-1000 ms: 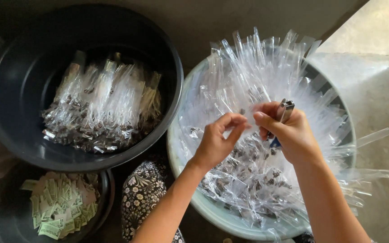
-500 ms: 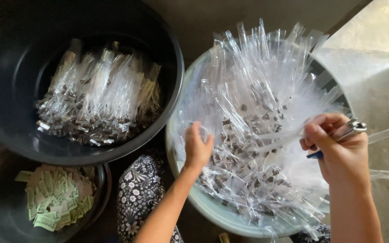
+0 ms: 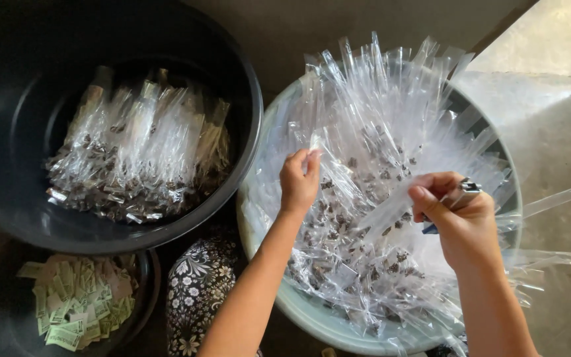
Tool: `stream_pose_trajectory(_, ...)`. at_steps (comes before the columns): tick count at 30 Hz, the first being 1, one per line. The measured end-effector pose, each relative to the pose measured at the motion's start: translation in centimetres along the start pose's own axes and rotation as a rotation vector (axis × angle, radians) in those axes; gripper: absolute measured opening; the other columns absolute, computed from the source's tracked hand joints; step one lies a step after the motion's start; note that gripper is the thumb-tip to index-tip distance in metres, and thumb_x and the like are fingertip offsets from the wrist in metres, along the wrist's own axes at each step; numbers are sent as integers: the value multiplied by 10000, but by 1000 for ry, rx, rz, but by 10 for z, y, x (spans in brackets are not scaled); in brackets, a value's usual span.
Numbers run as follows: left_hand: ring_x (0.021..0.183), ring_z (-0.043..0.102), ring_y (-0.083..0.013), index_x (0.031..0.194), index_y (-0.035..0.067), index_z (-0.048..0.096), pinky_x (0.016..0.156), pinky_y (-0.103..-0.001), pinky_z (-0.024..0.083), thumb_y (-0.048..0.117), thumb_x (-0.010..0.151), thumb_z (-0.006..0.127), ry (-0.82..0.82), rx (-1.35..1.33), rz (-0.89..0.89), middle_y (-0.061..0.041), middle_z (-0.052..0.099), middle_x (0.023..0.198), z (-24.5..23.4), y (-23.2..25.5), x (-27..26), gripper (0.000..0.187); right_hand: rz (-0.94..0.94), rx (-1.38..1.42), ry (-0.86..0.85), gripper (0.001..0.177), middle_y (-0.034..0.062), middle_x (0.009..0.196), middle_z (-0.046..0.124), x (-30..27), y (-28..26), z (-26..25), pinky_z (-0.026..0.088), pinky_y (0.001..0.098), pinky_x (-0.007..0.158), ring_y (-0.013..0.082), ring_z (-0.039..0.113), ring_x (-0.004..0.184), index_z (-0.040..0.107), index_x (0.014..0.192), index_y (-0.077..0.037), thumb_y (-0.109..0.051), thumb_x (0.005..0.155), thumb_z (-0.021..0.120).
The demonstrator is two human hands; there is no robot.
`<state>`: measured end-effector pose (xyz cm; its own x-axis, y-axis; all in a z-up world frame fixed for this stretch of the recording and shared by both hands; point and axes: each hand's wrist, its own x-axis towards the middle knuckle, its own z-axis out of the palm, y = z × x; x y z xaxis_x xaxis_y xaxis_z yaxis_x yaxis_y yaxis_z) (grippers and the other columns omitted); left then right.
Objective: Manual thermal sealing of small plastic bags containing food items using a handheld lighter.
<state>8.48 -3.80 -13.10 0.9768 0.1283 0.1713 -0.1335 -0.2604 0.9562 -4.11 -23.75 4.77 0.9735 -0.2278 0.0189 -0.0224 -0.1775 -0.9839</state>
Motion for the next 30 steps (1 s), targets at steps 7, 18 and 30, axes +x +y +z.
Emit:
stream_pose_trajectory(7, 584, 581, -60, 1087, 79, 655, 533, -160, 453, 247, 1006, 665, -255, -777, -254, -113, 731, 798, -48, 114, -25, 187, -135, -63, -17, 133, 131, 578, 590, 1, -14, 31, 531, 280, 589, 182, 615, 550, 720, 908, 65, -34, 876, 802)
stream_pose_trajectory(18, 791, 664, -84, 1115, 50, 671, 804, -248, 583, 141, 1007, 677, -462, -707, -58, -85, 743, 903, -82, 136, -59, 141, 133, 345, -22, 420, 77, 762, 618, 9, -21, 51, 572, 302, 568, 140, 615, 606, 613, 1295, 115, -49, 927, 730)
stream_pose_trajectory(30, 992, 702, -134, 1146, 75, 710, 869, -275, 558, 341, 1074, 549, -384, -759, -181, -87, 774, 1040, -98, 130, -62, 319, 94, 412, 16, 161, 158, 805, 641, 15, -3, 45, 587, 373, 575, 216, 643, 653, 684, 1028, 27, -45, 914, 772)
